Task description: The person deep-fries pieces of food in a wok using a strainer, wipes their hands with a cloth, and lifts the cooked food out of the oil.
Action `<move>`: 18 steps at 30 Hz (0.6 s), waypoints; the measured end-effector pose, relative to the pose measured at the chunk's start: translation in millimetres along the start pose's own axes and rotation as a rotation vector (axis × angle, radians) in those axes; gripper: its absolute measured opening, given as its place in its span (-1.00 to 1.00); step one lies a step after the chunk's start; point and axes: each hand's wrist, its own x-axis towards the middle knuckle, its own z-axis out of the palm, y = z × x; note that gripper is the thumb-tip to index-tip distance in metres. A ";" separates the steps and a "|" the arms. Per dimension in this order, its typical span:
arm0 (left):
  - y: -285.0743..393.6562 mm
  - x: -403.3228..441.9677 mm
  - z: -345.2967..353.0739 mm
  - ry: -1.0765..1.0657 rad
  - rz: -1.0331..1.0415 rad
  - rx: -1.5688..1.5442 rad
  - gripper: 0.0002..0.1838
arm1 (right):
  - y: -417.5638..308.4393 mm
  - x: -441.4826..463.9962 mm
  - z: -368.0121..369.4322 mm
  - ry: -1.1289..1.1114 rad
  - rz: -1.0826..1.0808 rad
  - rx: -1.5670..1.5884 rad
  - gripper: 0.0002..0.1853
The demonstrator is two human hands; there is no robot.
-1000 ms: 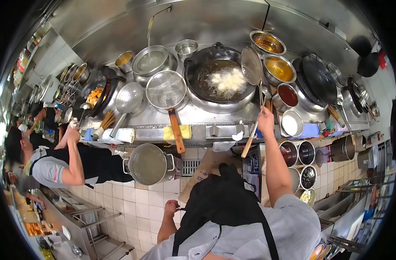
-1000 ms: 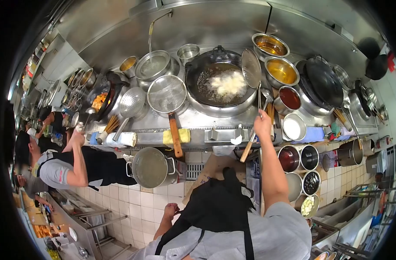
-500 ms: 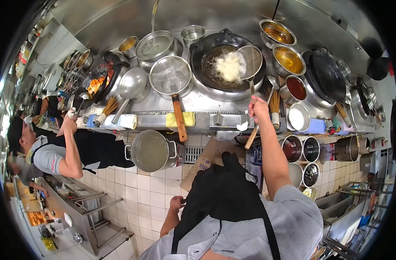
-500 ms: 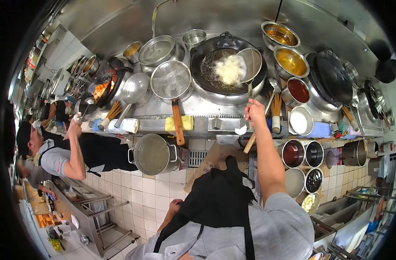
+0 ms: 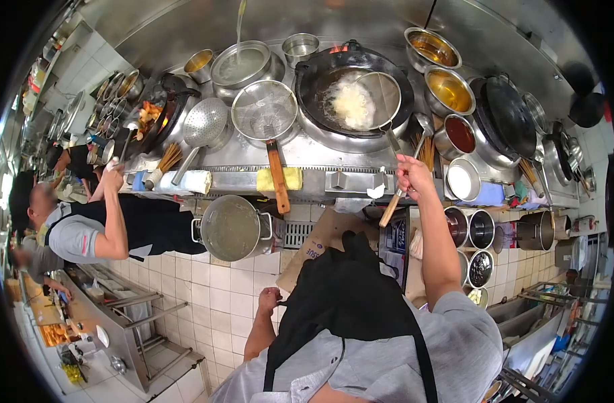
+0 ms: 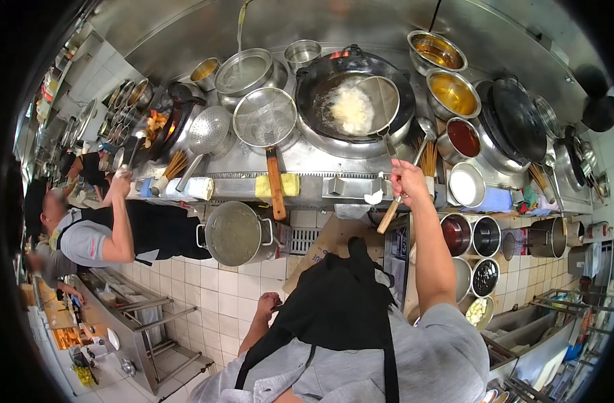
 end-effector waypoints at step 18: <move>-1.4 -16.9 -1.3 -0.001 -0.080 0.033 -0.84 | -6.1 -26.3 -0.4 0.078 -0.073 -0.201 -0.52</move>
